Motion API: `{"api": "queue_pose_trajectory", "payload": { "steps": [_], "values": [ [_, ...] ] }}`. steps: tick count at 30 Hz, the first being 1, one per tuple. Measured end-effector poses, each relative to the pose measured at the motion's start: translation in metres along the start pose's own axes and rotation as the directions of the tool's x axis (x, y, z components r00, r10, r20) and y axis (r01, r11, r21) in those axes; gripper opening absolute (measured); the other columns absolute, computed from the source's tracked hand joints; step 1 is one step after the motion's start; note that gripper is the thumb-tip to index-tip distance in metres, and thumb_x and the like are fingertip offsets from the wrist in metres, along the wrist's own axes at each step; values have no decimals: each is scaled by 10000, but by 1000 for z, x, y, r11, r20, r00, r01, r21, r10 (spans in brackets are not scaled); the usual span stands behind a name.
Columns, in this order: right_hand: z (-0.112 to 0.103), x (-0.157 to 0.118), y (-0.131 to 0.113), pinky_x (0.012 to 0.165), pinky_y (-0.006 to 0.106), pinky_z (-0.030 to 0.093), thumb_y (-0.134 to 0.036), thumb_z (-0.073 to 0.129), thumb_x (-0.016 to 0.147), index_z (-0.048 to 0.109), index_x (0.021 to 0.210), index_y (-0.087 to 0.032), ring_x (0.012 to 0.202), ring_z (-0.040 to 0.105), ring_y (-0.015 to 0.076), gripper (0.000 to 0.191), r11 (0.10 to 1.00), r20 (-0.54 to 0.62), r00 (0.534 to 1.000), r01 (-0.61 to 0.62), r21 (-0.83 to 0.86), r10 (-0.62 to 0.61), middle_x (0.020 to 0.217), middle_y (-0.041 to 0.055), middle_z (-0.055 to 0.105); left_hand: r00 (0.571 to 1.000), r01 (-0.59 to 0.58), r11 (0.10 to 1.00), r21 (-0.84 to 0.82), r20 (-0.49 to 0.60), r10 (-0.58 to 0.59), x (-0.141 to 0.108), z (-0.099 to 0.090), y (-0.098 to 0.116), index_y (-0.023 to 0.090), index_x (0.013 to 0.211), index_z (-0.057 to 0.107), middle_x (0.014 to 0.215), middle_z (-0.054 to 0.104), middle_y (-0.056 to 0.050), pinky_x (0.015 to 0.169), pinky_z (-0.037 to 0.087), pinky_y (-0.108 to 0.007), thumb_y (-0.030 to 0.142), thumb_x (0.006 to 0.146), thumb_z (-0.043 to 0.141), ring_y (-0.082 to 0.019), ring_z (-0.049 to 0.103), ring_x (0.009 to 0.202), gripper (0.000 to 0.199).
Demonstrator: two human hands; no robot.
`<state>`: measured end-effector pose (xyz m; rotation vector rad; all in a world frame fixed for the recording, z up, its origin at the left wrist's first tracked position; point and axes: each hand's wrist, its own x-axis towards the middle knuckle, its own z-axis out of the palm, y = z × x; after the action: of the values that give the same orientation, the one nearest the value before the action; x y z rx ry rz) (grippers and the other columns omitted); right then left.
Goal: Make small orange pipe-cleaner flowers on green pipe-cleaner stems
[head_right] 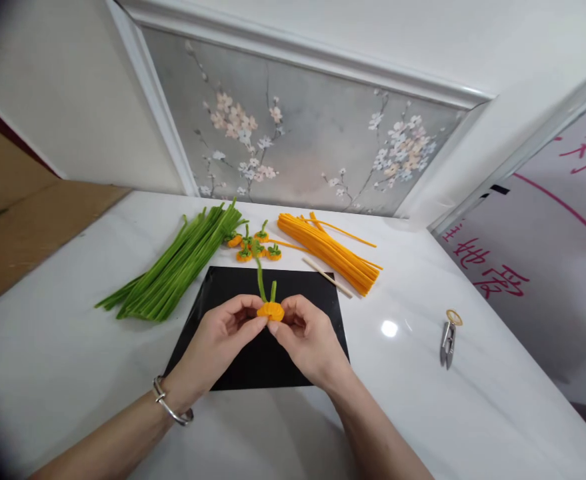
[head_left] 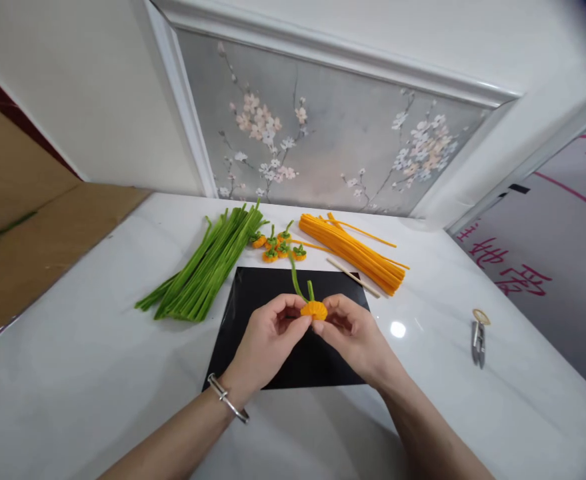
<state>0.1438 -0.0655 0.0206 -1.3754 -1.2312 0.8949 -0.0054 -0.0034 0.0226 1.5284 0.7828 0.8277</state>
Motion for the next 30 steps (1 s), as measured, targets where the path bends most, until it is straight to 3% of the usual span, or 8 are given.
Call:
{"api": "queue_pose_trajectory", "payload": {
  "steps": [3,7,9,12,15,18,22,30],
  "values": [
    [-6,0,2,747,324,558,-240,592,846,559,1090,-220,855,628,177,247,932,2,979,196,-306,-205,1031,63,631,998,-58,982,181,-6,60,0,-1,-2,191,890,580,847,642,2,721,517,-266,167,826,558,-133,618,771,72],
    [-7,-2,1,845,360,527,-128,469,910,619,1098,-209,949,594,208,254,646,164,866,467,-604,-473,1064,88,643,984,-149,884,443,-21,176,-2,1,0,201,886,531,815,616,12,715,505,-278,115,781,555,-132,603,745,137],
    [-5,-3,2,810,351,534,-96,448,913,634,1063,-179,891,597,209,253,549,201,832,502,-668,-517,1021,99,662,979,-167,861,481,-23,203,-3,2,1,208,897,496,797,599,19,694,505,-272,111,773,556,-129,600,730,169],
    [-2,-3,3,775,357,537,-82,440,910,623,1072,-145,866,595,222,253,464,229,826,493,-736,-516,1025,128,660,977,-187,850,492,-1,215,-4,1,2,214,898,477,788,592,21,684,503,-266,117,782,549,-127,600,724,167],
    [-1,-3,4,765,367,537,-95,412,919,617,1030,-142,843,591,223,238,477,231,836,487,-732,-498,979,134,654,972,-220,836,503,44,229,-3,-1,2,210,875,506,792,603,15,696,497,-266,109,785,533,-130,597,729,139],
    [-3,-1,3,774,363,539,-125,399,932,605,984,-158,837,595,212,215,555,211,841,497,-667,-499,937,124,644,970,-235,831,505,70,232,-1,-2,1,207,841,535,780,614,16,703,492,-267,99,784,521,-131,593,715,123],
    [-7,-1,-4,812,361,535,-139,417,932,566,1081,-174,889,600,213,214,648,217,875,470,-600,-433,993,115,636,972,-225,832,507,56,228,-2,-1,1,210,860,535,790,614,19,709,491,-264,109,787,537,-133,601,728,124],
    [-6,-1,-2,800,372,522,-123,399,921,562,994,-150,889,574,217,181,653,233,874,475,-589,-425,977,122,605,973,-221,841,493,48,228,-4,1,-1,213,917,489,826,590,14,719,494,-268,121,797,542,-132,602,756,160]
  ]
}}
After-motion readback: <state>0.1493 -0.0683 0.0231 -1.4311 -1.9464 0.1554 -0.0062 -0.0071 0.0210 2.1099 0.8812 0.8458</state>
